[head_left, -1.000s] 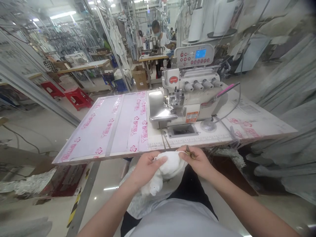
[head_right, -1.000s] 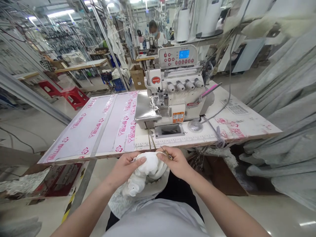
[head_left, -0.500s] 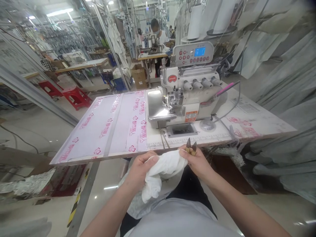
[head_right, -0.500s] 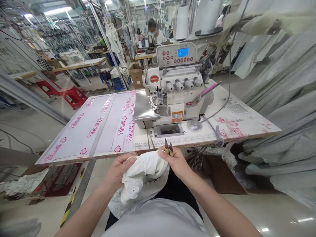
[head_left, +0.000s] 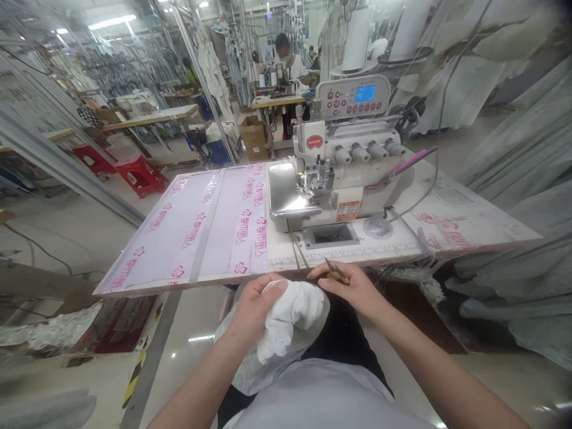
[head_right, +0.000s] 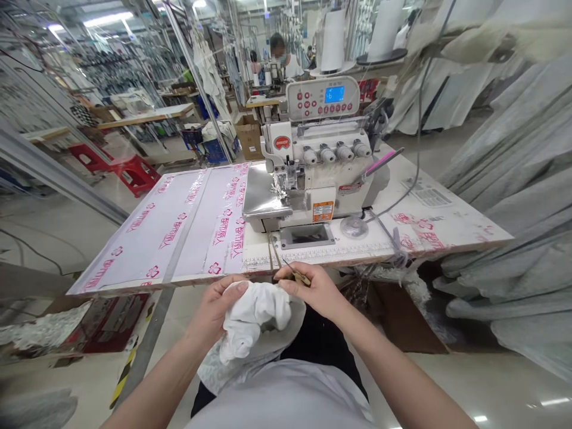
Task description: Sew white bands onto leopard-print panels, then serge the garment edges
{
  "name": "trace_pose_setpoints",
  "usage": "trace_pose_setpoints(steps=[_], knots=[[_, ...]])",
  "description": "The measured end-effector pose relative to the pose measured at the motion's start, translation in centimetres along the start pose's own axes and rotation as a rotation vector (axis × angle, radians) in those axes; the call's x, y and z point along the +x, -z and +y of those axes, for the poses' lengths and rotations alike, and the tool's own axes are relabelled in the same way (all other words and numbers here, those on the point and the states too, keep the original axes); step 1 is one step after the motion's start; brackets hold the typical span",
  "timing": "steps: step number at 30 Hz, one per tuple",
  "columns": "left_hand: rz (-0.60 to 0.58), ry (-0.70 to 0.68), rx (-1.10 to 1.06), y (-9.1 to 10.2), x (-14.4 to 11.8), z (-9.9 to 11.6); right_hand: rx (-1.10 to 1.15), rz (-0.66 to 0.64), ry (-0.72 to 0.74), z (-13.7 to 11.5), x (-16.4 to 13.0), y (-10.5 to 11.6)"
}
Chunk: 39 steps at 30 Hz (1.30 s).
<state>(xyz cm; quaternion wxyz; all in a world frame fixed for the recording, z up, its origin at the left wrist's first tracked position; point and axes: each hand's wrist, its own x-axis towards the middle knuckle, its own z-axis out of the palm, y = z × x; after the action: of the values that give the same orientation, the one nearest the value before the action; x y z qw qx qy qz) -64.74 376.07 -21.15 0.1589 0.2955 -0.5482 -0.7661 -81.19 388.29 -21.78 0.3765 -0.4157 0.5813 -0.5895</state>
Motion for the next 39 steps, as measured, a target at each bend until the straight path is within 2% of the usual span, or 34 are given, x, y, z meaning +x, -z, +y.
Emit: trace_pose_setpoints(steps=[5,7,11,15,18,26,34,39], knots=[[-0.060,-0.026,0.025,0.0,0.0,-0.2,-0.049,-0.110,-0.014,-1.2,0.6,-1.7],[-0.025,-0.056,0.019,-0.1,-0.1,-0.2,-0.004,-0.082,-0.016,-0.7,0.7,-2.4],[0.057,-0.111,-0.028,-0.3,-0.6,0.1,0.104,0.040,0.078,0.1,0.1,-3.0],[0.063,-0.094,-0.093,-0.5,-0.9,0.2,0.125,0.054,0.115,0.2,-0.4,-3.0],[0.061,-0.046,-0.107,-0.6,-0.7,0.0,0.128,0.029,0.097,0.0,-0.3,-3.1],[0.071,-0.018,0.122,-1.2,-0.5,0.2,0.235,0.012,0.016,-0.1,-0.3,-3.4],[-0.011,0.029,-0.016,-0.9,-0.7,-0.3,0.445,0.039,-0.085,0.2,0.1,-3.6],[0.002,0.021,-0.033,-0.9,-0.8,-0.5,0.462,0.050,-0.089,0.5,0.2,-3.6]])
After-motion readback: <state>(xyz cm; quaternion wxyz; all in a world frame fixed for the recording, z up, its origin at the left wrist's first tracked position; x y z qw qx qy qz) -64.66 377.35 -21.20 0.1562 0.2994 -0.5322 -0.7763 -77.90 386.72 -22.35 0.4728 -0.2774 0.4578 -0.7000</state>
